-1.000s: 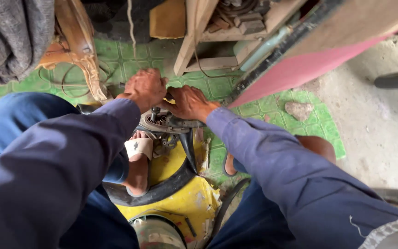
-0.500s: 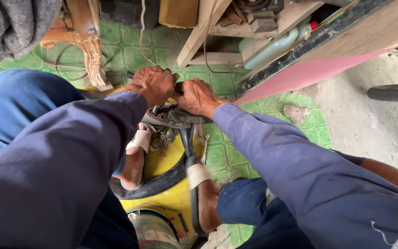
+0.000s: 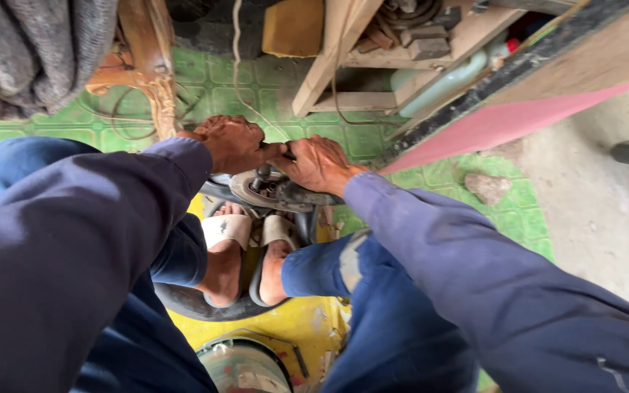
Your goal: The person applies a white substance from a bottle onto a bicycle tire inner tube clamped in a manual tire-patching machine, then uses the machine's lever to press the patch onto the tube. The person removes the patched tube from the machine.
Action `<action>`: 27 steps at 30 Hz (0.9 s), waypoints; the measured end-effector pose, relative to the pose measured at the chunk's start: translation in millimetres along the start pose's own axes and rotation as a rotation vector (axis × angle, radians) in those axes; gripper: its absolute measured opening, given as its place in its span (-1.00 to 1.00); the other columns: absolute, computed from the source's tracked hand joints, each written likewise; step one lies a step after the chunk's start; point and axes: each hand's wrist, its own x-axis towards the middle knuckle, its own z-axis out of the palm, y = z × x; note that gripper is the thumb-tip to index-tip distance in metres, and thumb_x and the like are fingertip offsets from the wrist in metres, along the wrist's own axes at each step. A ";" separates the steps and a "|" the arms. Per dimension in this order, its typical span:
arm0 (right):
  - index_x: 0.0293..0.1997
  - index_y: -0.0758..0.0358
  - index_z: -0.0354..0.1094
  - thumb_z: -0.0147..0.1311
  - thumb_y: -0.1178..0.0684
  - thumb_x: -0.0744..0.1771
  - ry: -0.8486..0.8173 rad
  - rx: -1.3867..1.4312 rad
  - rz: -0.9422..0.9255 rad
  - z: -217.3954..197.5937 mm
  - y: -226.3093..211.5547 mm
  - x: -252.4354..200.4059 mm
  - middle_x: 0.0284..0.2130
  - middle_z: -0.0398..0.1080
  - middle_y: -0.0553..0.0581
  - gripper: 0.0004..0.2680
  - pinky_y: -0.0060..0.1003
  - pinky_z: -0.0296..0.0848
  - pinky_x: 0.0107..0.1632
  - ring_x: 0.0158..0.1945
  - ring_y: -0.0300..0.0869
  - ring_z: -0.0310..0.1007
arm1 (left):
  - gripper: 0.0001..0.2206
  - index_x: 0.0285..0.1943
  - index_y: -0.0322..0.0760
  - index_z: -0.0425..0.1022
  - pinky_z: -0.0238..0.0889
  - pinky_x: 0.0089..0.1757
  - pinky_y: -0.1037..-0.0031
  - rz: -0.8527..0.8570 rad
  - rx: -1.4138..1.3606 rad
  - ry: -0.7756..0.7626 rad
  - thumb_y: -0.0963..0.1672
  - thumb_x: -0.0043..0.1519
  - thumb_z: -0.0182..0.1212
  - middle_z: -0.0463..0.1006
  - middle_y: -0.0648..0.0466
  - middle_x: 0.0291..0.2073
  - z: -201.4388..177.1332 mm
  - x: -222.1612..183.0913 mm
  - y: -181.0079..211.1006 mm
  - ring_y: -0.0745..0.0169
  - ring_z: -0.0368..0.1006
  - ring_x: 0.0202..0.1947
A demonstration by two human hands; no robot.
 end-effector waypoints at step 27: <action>-0.39 0.32 0.53 0.19 -0.05 0.25 -0.103 -0.033 -0.135 10.0 -0.5 28.1 -0.51 0.48 0.44 -0.80 0.02 0.56 -0.33 -0.46 0.19 0.55 | -0.59 0.02 -0.06 0.57 0.37 -0.09 0.04 -0.004 -0.041 0.037 0.16 0.31 0.00 0.64 -0.05 -0.30 -20.9 -22.3 9.4 -0.11 0.56 -0.17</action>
